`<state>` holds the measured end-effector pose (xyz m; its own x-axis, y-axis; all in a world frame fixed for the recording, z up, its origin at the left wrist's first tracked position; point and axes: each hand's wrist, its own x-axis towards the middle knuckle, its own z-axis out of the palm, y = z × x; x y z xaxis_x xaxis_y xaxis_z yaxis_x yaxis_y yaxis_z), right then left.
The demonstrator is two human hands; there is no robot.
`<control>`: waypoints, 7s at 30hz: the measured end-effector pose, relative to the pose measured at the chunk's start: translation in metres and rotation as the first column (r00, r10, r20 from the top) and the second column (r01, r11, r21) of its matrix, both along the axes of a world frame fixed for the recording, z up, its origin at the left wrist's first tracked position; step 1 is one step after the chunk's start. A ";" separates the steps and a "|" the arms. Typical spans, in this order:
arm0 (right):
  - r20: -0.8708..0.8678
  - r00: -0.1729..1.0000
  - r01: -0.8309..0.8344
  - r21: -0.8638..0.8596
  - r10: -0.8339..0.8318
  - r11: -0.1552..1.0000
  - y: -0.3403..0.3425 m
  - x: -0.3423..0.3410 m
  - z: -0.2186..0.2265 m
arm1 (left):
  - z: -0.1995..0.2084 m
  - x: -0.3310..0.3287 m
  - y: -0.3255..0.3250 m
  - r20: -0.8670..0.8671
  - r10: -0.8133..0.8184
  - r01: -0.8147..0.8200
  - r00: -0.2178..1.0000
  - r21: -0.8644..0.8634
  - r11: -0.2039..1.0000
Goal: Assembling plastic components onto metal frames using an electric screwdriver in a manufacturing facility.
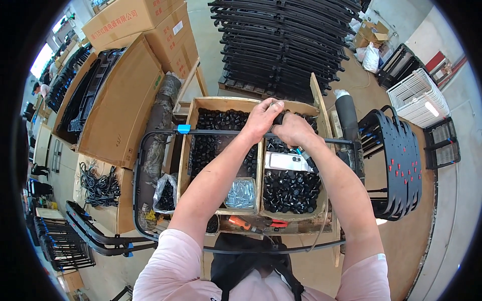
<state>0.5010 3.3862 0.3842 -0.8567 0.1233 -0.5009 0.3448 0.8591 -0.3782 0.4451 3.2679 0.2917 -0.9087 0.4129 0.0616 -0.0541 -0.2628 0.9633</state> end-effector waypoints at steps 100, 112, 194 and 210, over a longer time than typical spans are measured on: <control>0.032 0.990 -0.135 0.036 0.134 0.990 -0.093 0.436 0.003 | 0.000 0.440 -0.119 0.141 -0.238 0.244 0.961 -0.022 0.970; -0.059 0.983 -0.184 -0.171 0.176 0.968 -0.080 0.427 -0.029 | -0.006 0.438 -0.112 0.085 -0.222 0.228 0.971 -0.057 0.972; -0.483 0.797 -0.401 0.025 0.363 0.916 -0.336 0.069 -0.186 | -0.107 0.065 -0.359 0.134 0.389 -0.057 0.911 -0.895 0.442; -0.409 0.853 -0.360 -0.012 0.324 0.933 -0.340 0.085 -0.181 | -0.102 0.072 -0.367 -0.020 0.256 -0.093 0.966 -0.956 0.279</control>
